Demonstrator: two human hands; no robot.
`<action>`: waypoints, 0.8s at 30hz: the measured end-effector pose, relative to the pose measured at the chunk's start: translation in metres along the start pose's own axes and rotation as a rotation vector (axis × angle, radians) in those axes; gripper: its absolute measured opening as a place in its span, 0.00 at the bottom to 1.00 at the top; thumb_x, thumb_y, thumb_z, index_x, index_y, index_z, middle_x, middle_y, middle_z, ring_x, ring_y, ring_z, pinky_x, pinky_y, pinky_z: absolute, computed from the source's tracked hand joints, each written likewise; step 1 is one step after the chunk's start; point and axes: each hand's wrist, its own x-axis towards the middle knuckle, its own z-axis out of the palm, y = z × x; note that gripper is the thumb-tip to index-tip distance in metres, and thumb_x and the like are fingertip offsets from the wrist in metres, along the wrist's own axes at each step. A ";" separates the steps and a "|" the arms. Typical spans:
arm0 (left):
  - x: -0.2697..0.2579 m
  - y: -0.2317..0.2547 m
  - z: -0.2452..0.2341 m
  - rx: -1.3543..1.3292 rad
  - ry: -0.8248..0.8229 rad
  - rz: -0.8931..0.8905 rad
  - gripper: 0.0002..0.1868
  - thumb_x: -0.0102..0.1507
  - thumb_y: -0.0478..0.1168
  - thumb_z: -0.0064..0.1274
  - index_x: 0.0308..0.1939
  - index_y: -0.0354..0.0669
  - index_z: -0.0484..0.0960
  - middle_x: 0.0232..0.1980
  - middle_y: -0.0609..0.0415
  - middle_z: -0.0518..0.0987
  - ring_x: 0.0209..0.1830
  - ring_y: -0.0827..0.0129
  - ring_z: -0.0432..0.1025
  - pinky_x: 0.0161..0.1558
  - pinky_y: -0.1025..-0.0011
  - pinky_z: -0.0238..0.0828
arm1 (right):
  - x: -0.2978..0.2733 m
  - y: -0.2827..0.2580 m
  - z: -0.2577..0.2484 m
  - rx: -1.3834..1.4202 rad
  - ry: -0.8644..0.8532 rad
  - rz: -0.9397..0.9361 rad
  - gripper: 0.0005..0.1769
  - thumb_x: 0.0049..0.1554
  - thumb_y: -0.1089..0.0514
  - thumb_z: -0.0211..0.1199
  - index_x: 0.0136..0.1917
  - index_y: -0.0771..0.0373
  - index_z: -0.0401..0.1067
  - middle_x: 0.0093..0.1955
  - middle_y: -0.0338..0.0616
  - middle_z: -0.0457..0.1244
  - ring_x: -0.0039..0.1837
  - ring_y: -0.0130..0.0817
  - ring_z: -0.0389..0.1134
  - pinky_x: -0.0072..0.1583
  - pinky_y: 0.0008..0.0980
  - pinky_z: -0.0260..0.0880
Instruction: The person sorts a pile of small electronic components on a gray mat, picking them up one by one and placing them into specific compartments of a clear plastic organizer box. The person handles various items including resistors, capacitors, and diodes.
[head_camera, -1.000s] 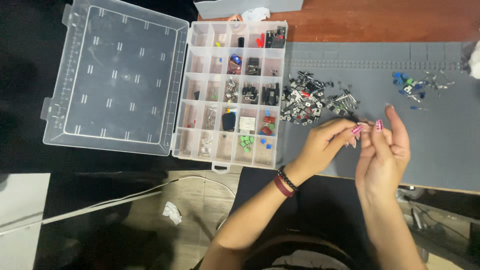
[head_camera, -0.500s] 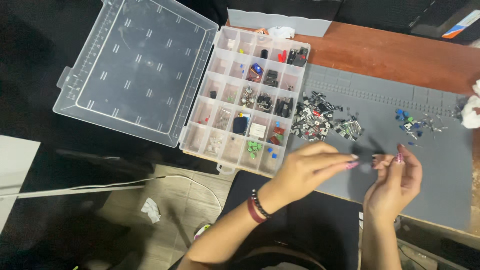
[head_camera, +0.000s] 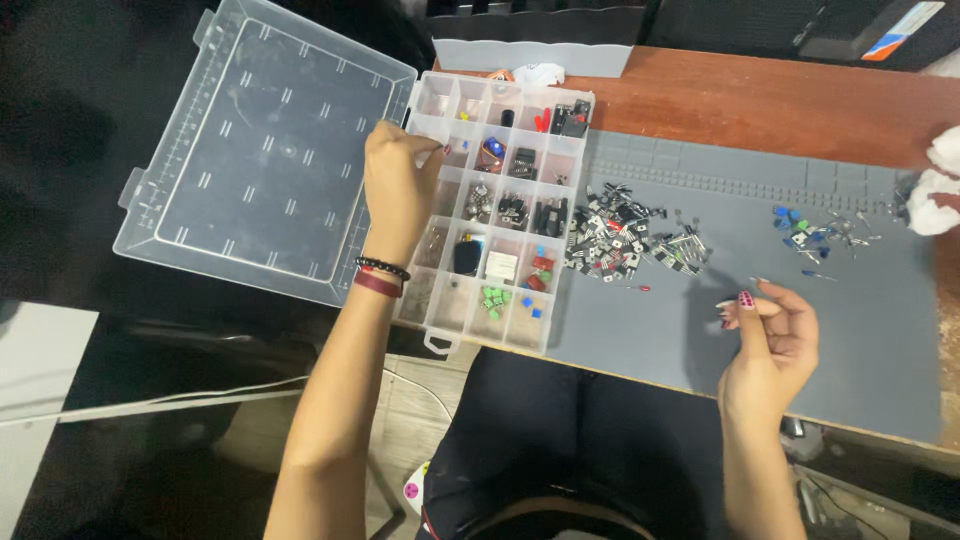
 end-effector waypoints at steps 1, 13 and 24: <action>0.002 -0.005 0.006 -0.003 -0.002 0.007 0.04 0.58 0.32 0.64 0.35 0.43 0.91 0.31 0.52 0.73 0.37 0.55 0.68 0.43 0.60 0.66 | 0.000 0.000 0.000 0.001 0.007 -0.002 0.10 0.69 0.67 0.60 0.62 0.61 0.67 0.40 0.37 0.64 0.46 0.29 0.69 0.61 0.25 0.71; 0.014 -0.016 0.029 0.123 -0.115 -0.067 0.07 0.59 0.42 0.65 0.27 0.45 0.89 0.29 0.47 0.73 0.35 0.47 0.65 0.47 0.55 0.62 | -0.001 -0.008 0.002 -0.039 0.003 0.051 0.07 0.68 0.65 0.61 0.58 0.61 0.68 0.41 0.36 0.65 0.46 0.23 0.67 0.57 0.20 0.69; 0.007 0.159 -0.024 -0.342 0.081 0.126 0.07 0.65 0.31 0.62 0.47 0.40 0.84 0.31 0.51 0.65 0.36 0.53 0.68 0.50 0.59 0.67 | 0.003 -0.003 0.006 -0.052 0.033 0.023 0.09 0.66 0.69 0.60 0.60 0.66 0.70 0.42 0.45 0.67 0.43 0.28 0.66 0.50 0.23 0.68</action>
